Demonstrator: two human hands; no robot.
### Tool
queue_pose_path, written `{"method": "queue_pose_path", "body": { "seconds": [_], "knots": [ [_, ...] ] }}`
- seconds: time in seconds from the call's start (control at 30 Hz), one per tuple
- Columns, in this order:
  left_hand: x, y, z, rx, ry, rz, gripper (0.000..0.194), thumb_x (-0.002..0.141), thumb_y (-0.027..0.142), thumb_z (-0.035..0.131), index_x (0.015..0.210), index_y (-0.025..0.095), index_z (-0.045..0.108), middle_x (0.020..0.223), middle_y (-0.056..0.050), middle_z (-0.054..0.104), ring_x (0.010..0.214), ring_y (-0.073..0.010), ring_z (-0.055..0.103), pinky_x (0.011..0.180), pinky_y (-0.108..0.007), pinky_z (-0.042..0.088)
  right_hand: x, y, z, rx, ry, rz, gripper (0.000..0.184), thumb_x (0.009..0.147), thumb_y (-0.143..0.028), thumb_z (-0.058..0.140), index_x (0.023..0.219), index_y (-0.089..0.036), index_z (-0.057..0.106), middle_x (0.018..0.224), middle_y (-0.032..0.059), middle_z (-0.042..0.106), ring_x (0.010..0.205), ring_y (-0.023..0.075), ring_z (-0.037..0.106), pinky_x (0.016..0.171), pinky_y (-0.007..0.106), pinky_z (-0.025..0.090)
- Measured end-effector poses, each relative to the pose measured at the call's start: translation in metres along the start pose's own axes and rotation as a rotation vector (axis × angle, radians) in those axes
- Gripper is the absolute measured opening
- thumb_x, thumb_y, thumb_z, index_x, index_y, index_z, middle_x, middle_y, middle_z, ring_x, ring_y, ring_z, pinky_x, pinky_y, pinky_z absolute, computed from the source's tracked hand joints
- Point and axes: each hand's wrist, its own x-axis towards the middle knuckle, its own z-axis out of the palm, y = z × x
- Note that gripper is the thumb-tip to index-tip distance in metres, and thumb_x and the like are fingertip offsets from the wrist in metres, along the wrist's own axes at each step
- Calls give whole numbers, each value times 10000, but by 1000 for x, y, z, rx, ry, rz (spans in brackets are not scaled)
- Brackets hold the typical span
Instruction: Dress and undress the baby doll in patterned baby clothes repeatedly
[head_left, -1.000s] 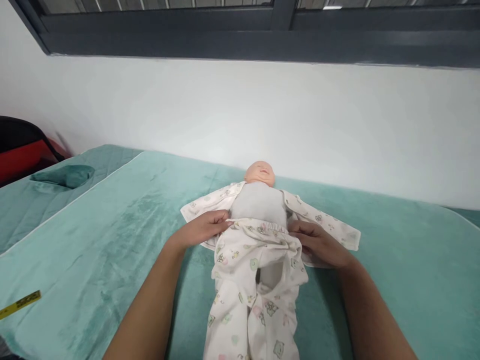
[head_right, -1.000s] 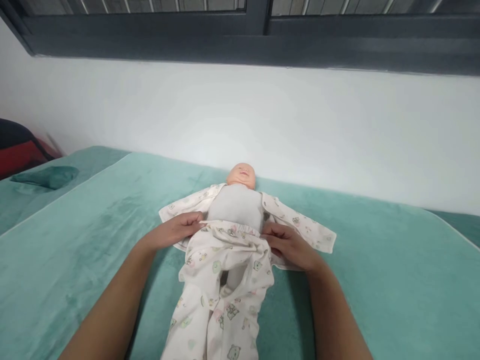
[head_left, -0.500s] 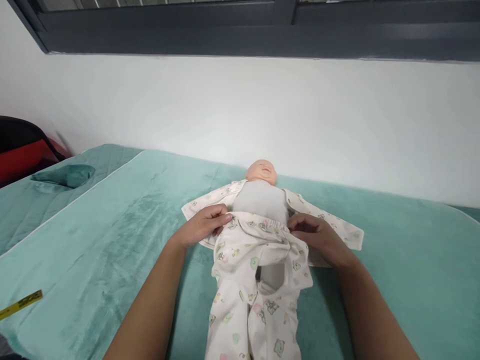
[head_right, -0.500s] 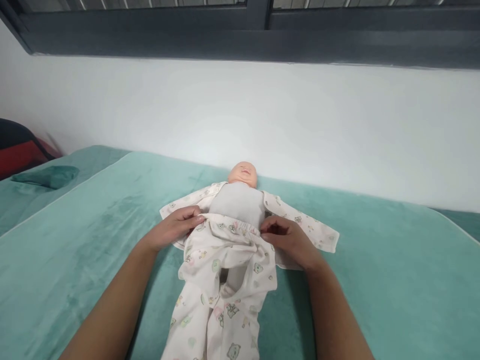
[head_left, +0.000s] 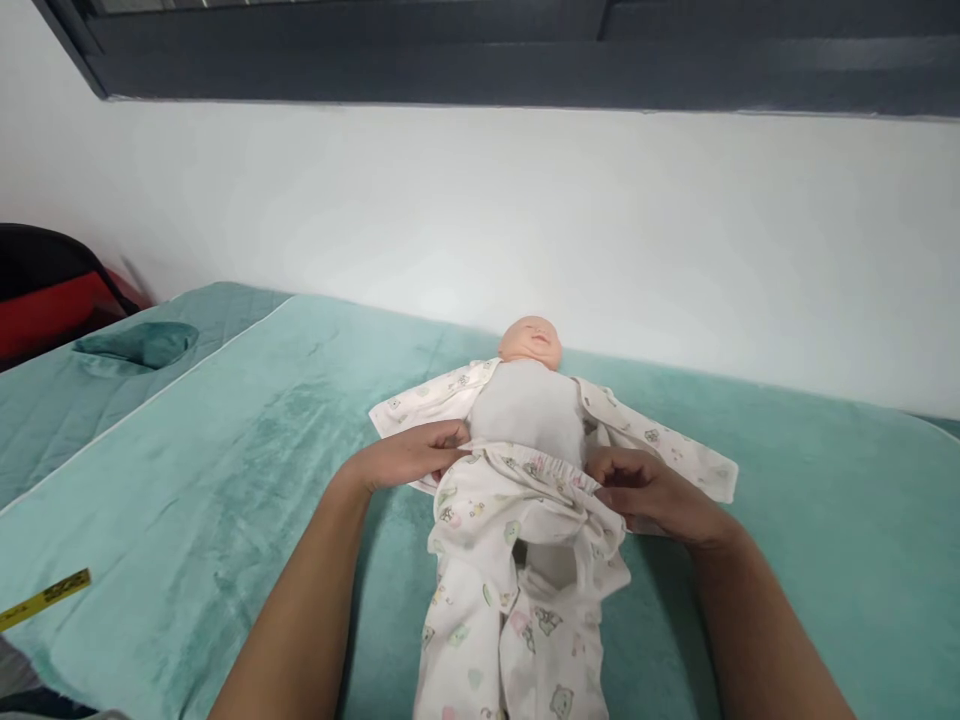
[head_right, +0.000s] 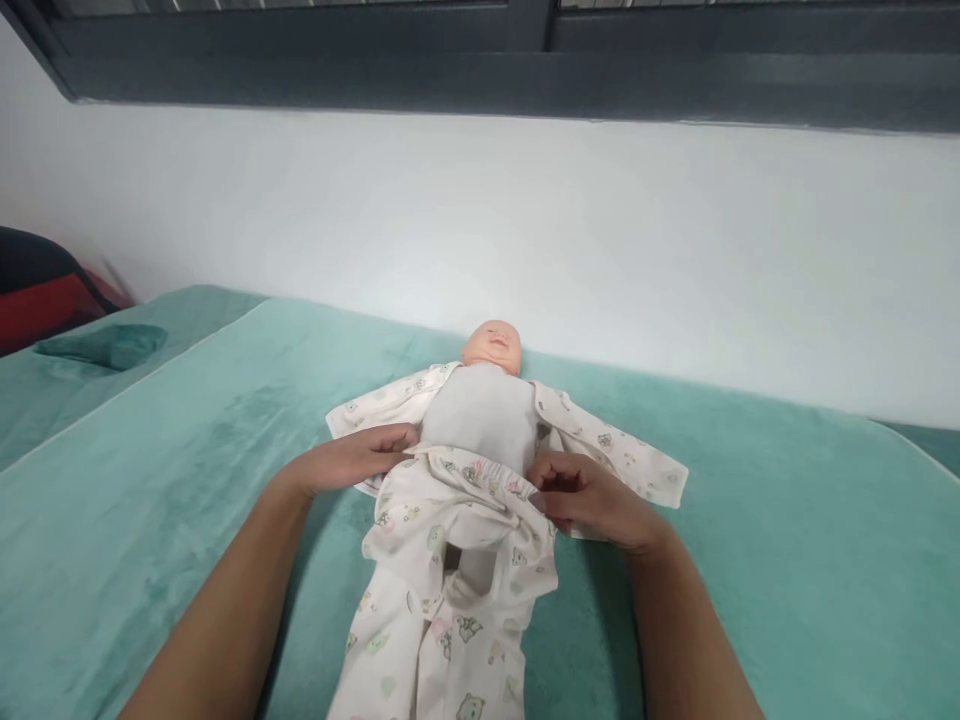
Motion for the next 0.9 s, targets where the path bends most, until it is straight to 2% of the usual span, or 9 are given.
{"method": "queue_pose_path", "body": {
  "seconds": [0.07,0.13,0.23,0.33,0.47,0.57,0.63,0.77,0.9],
  "knots": [
    [0,-2,-1,-49,-95,4,241,812,401,597,831,198,469,725,45,456,650,-103,393,572,-224,301,-1,0,-1,-18,-41,63,276,843,-418,688,791,-181,557,629,-53,466,491,56,369,460,210,276],
    [0,-4,-3,-41,-147,25,236,755,323,638,812,194,449,726,49,436,658,-98,370,577,-220,299,-2,-6,0,-68,-80,129,281,821,-429,701,807,-180,571,647,-46,477,517,60,380,467,204,285],
    [2,-6,-4,57,-128,37,257,680,239,660,756,195,418,722,55,401,664,-93,336,569,-217,289,-4,-20,4,-172,-141,230,307,751,-449,737,840,-174,633,690,-13,545,570,84,439,483,204,340],
    [5,-8,-3,128,-77,43,244,646,195,640,722,195,408,716,54,398,666,-97,337,560,-219,274,-4,-29,9,-228,-146,290,340,729,-483,722,862,-172,689,657,-3,569,511,80,427,440,206,332],
    [7,-8,3,87,69,127,128,719,203,555,693,186,431,707,40,411,671,-108,360,568,-227,275,-3,-27,13,-214,-6,185,333,766,-510,683,814,-182,720,579,-3,559,453,92,413,417,233,327],
    [5,-2,8,-34,161,181,67,768,221,531,747,187,477,762,30,471,711,-116,417,601,-223,325,-3,-23,10,-180,160,57,345,767,-535,701,802,-193,729,641,23,627,560,160,533,507,279,434],
    [3,2,11,-107,171,194,59,779,229,541,806,188,508,826,21,513,759,-123,458,629,-222,359,-3,-22,8,-179,235,-21,359,753,-546,722,824,-195,742,686,43,663,675,219,594,598,321,488],
    [1,7,15,-213,171,174,108,774,236,578,838,190,503,818,36,504,723,-103,444,612,-208,354,-1,-20,4,-172,230,-143,318,796,-501,713,921,-214,770,861,73,718,886,281,621,765,366,504],
    [3,5,16,-287,194,187,153,742,235,618,812,186,491,711,61,453,629,-84,381,558,-200,305,0,-16,4,-88,158,-129,314,867,-470,649,1040,-236,767,973,74,731,905,271,640,783,368,510]
  ]
}}
